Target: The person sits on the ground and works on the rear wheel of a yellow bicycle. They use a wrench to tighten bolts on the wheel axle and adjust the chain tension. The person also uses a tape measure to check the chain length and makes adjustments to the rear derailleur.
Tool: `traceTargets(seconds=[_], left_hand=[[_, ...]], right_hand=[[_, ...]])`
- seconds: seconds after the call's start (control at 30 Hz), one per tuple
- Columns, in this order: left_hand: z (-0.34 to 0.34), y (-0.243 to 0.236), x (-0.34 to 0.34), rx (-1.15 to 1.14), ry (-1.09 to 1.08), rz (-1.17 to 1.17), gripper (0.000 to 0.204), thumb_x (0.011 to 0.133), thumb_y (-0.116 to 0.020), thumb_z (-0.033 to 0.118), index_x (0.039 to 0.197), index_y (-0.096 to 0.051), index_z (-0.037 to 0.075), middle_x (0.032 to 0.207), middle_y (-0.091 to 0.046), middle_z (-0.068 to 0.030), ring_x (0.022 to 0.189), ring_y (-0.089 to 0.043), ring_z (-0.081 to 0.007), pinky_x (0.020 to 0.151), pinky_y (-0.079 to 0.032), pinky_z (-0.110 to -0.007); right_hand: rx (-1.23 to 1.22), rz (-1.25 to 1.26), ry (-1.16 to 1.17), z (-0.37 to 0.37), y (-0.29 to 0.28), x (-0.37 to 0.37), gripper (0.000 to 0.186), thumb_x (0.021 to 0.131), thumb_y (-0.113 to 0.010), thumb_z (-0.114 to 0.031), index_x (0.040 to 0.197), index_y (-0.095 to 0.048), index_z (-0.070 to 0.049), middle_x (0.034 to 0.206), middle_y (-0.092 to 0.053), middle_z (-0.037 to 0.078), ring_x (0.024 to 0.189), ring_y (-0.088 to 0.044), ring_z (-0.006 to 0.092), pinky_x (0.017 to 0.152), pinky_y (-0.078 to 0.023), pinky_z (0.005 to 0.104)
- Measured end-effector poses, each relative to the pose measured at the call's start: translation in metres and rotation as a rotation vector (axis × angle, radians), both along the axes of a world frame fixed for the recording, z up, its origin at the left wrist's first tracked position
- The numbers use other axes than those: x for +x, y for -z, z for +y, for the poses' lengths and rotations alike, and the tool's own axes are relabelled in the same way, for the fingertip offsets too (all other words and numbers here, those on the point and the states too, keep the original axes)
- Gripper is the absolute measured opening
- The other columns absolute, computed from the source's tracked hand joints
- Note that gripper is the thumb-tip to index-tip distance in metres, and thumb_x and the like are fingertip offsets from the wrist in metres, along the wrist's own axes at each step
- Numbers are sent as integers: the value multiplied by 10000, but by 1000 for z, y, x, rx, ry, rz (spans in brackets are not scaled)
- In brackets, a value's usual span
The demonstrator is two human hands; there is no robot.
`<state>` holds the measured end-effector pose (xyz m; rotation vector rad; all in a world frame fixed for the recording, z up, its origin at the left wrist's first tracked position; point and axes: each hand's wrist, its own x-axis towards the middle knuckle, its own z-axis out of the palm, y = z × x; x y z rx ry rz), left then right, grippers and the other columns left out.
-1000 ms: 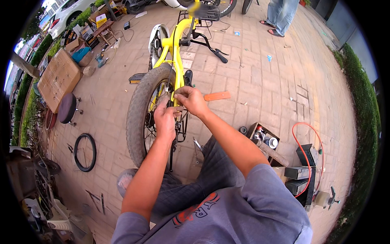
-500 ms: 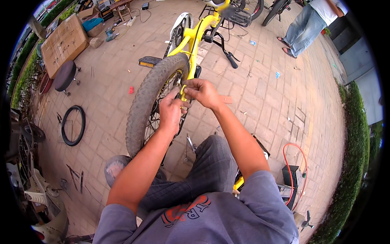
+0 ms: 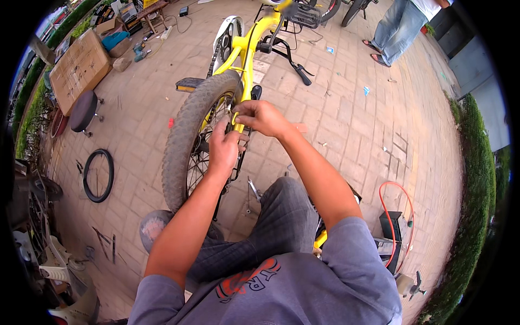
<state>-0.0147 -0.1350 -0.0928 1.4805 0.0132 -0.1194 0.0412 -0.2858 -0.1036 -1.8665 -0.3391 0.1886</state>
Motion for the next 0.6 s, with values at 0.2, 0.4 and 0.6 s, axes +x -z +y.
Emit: traceTargets(seconds=[0.2, 0.4, 0.6], left_hand=[[-5, 26, 1, 12, 13, -28, 585, 819, -466, 25, 1365, -289, -91, 1092, -575, -168, 796, -657, -186, 509, -493, -236], [-3, 18, 1, -20, 13, -27, 552, 827, -493, 1, 1352, -328, -32, 1186, -483, -149, 788, -662, -190, 504, -487, -242], [-6, 25, 1, -16, 9, -46, 555, 830, -489, -6, 1357, -322, -58, 1188, -482, -168, 787, -668, -203, 529, -491, -244]], right_hand=[[-246, -151, -204, -8, -17, 12, 288, 798, -667, -125, 1060, -631, -11, 718, -611, 60, 646, -550, 133, 606, -466, 290], [-285, 88, -325, -4, -45, 21, 223, 804, -629, -138, 996, -659, -29, 651, -559, 13, 587, -485, 92, 517, -403, 262], [-154, 119, -228, -6, -30, 14, 263, 805, -679, -142, 1026, -650, -2, 717, -628, 27, 619, -561, 101, 561, -461, 263]])
